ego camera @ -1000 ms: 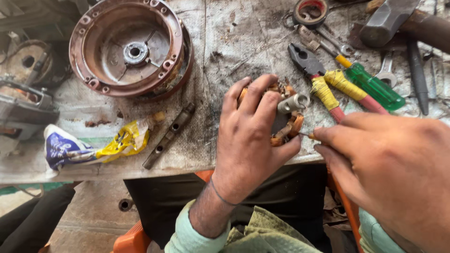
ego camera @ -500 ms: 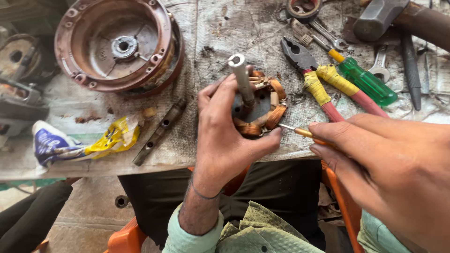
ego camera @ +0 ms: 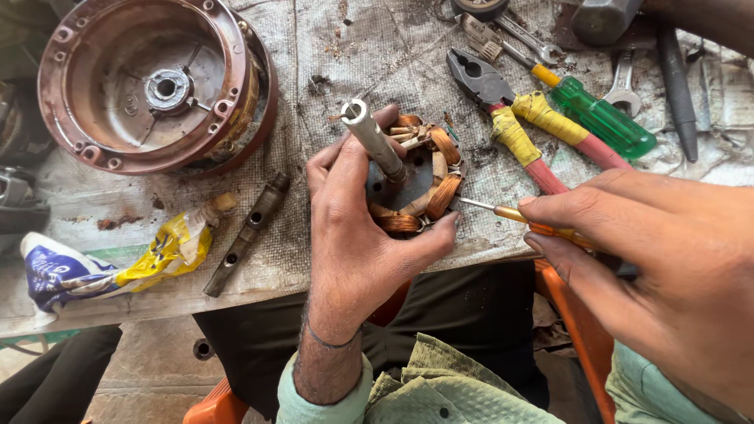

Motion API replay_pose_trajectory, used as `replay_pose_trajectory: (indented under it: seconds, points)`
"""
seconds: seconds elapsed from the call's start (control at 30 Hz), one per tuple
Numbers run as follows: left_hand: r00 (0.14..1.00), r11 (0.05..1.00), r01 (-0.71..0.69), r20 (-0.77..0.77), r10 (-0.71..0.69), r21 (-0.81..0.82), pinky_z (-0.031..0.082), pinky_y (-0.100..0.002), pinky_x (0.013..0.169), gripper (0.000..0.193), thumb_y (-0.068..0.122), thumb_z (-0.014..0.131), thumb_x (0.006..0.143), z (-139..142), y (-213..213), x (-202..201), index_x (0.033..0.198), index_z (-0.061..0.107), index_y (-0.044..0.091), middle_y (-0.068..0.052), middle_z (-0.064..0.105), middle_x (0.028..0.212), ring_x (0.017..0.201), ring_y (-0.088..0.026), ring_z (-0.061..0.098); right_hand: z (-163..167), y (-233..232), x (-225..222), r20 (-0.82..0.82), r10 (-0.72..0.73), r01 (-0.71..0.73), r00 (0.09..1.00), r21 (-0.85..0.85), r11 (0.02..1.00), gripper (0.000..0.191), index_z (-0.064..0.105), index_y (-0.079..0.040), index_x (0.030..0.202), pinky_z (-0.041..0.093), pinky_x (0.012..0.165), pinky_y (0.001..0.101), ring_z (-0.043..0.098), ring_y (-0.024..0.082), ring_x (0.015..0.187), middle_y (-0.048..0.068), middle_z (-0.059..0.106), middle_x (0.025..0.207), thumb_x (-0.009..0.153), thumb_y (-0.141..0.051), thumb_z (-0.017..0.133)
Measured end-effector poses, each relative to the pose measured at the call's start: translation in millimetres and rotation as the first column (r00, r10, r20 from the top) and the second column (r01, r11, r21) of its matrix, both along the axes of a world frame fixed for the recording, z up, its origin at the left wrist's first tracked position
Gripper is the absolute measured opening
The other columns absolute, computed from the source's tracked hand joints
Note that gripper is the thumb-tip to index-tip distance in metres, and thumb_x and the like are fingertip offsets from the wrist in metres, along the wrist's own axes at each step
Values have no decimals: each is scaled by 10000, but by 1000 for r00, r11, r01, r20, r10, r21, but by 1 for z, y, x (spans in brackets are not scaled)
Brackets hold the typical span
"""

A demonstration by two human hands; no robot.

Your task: The person uses a screwdriver to pry and adjust copper windings on a motor armature held in the left hand. The person repeatedly rotates the armature and works on different sections of the winding.

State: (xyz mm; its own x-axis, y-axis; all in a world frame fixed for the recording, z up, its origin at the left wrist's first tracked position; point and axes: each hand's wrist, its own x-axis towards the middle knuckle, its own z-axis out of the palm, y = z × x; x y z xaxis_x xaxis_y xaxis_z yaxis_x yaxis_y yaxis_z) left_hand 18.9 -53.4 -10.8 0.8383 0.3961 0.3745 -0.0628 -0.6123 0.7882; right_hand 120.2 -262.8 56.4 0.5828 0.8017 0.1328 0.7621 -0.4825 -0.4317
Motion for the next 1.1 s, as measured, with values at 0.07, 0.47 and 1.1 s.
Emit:
replay_pose_trajectory:
  seconds: [0.07, 0.47, 1.1]
  points:
    - [1000, 1000, -15, -17, 15, 3, 443, -450, 1151, 852, 221, 906, 679, -1, -1, -1, 1427, 536, 50, -100, 613, 1378, 1345, -302, 425, 1, 0, 0, 2, 19, -19, 1000, 21, 1000, 339, 736, -17, 1118, 586, 655, 305, 764, 206, 791, 102, 761, 957, 793, -105, 783]
    - [1000, 1000, -1, 23, 0, 28, 537, -455, 1175, 848, 237, 884, 718, -6, 1, 2, 1451, 519, 14, -160, 593, 1407, 1438, -330, 515, 0, 7, 0, 57, 5, -1, 998, -85, 996, 335, 731, -66, 1148, 586, 713, 318, 760, 218, 823, 83, 753, 1001, 820, -134, 742]
    - [999, 999, -11, 31, 9, 51, 506, -455, 1213, 841, 235, 893, 725, -3, 0, 3, 1452, 529, 19, -139, 626, 1362, 1397, -304, 569, -6, 9, 0, 114, 71, -56, 991, -128, 990, 303, 709, -127, 1119, 542, 596, 368, 700, 260, 741, 33, 692, 913, 826, -195, 744]
